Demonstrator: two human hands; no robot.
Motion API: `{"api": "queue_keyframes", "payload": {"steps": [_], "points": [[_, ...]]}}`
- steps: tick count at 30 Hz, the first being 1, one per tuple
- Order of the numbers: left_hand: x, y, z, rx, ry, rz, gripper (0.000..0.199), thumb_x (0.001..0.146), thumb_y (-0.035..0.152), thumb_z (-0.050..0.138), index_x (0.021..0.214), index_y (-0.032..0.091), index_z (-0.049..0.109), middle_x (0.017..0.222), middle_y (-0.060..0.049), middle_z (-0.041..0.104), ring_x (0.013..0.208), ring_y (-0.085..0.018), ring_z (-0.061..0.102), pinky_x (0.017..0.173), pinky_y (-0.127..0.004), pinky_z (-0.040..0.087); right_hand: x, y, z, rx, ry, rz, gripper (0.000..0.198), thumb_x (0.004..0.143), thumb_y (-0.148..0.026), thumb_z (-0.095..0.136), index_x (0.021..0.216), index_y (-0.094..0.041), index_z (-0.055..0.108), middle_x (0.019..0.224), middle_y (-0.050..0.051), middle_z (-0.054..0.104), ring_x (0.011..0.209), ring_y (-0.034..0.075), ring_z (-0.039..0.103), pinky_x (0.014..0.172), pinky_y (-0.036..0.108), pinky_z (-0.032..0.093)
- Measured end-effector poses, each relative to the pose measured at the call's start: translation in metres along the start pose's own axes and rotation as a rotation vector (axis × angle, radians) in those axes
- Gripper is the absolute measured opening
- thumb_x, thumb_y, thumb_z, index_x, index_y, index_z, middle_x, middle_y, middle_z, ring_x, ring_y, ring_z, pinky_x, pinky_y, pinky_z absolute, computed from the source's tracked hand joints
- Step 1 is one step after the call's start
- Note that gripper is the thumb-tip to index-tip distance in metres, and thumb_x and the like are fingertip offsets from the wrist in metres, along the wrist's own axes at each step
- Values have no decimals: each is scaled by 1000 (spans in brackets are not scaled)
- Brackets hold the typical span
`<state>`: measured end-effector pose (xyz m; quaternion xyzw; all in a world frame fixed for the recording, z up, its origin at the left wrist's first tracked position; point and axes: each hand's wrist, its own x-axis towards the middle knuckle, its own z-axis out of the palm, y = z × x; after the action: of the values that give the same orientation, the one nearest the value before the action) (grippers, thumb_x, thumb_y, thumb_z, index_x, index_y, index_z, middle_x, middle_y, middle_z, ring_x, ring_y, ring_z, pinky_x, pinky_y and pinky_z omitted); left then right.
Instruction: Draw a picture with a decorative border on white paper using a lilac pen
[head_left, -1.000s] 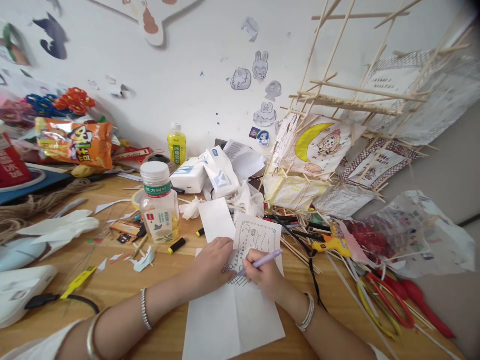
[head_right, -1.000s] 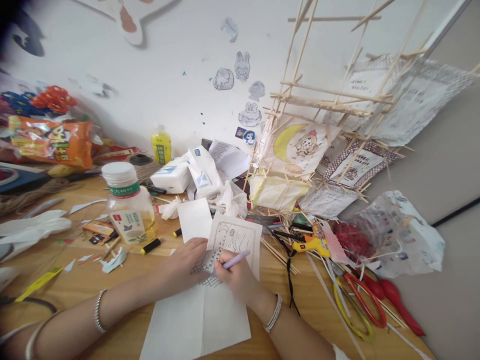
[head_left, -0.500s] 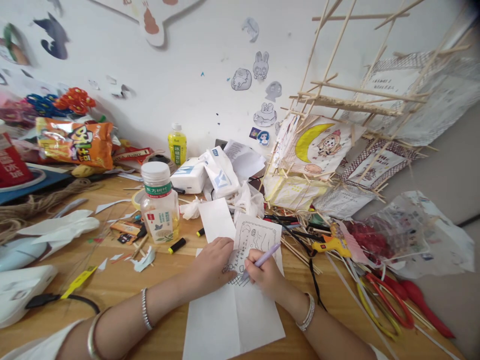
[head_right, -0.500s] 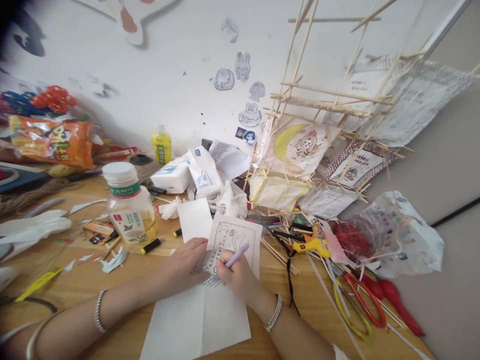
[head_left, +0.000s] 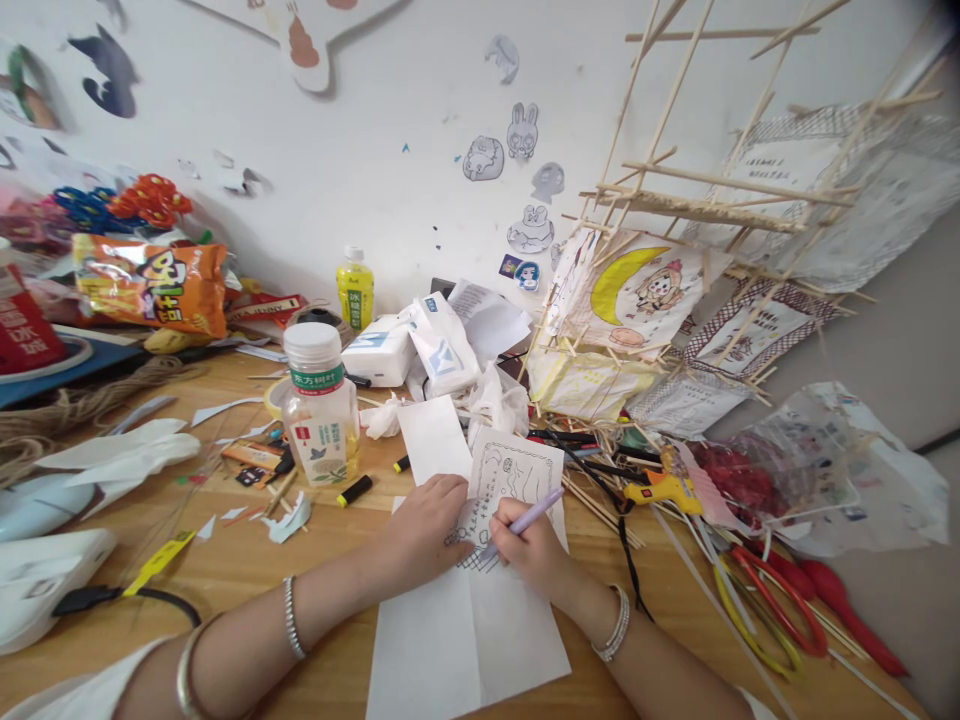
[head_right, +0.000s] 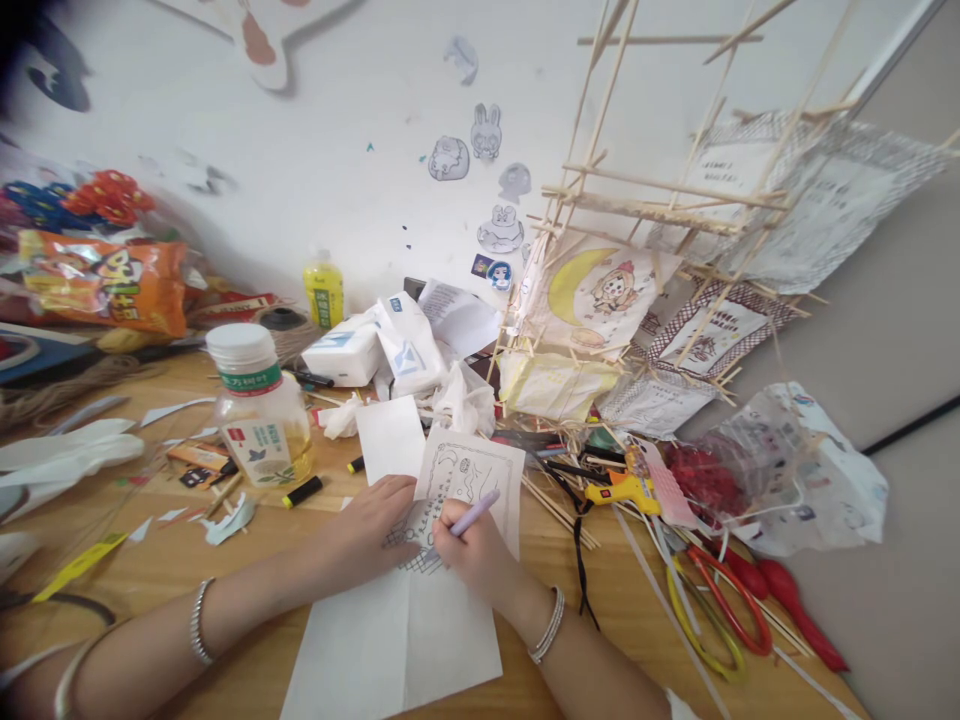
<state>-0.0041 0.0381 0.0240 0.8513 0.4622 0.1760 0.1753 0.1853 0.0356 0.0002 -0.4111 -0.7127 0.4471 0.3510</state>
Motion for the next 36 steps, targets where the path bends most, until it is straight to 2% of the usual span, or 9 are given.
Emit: {"api": "queue_keyframes", "payload": {"steps": [16,23,28,32,36], "points": [[0,-1,0,-4,12,17,28,71,17,66,93,19,50,110,-10,56,107,-29,52,90,-40,43,0,-4,-1,8,-13,54,28,82,-23,46,58,-23,31,53,-6,37,52,12,40,50,24,31],[0,-4,4,-27,34,25,28,70,16,67,91,21,49,108,-8,56,107,-29,51,89,-41,43,1,1,0,-9,-8,27,28,80,-20,47,56,-22,31,54,-5,38,52,11,40,50,24,30],[0,-7,8,-63,62,23,26,68,16,66,87,21,49,107,-7,56,103,-28,52,86,-40,43,0,3,1,112,6,78,28,80,-19,47,56,-23,33,49,-7,38,49,11,41,47,22,30],[3,-8,8,-104,114,-21,13,74,15,54,73,22,44,89,-4,57,91,-25,55,77,-36,45,1,3,1,205,106,55,26,83,-21,47,59,-22,38,47,-7,42,47,11,43,47,22,33],[5,-8,4,-139,181,-111,17,81,20,43,67,23,35,75,-2,53,75,-22,56,66,-32,43,4,1,-2,182,272,-68,25,87,-27,49,63,-21,45,51,-6,48,47,10,43,47,21,35]]}}
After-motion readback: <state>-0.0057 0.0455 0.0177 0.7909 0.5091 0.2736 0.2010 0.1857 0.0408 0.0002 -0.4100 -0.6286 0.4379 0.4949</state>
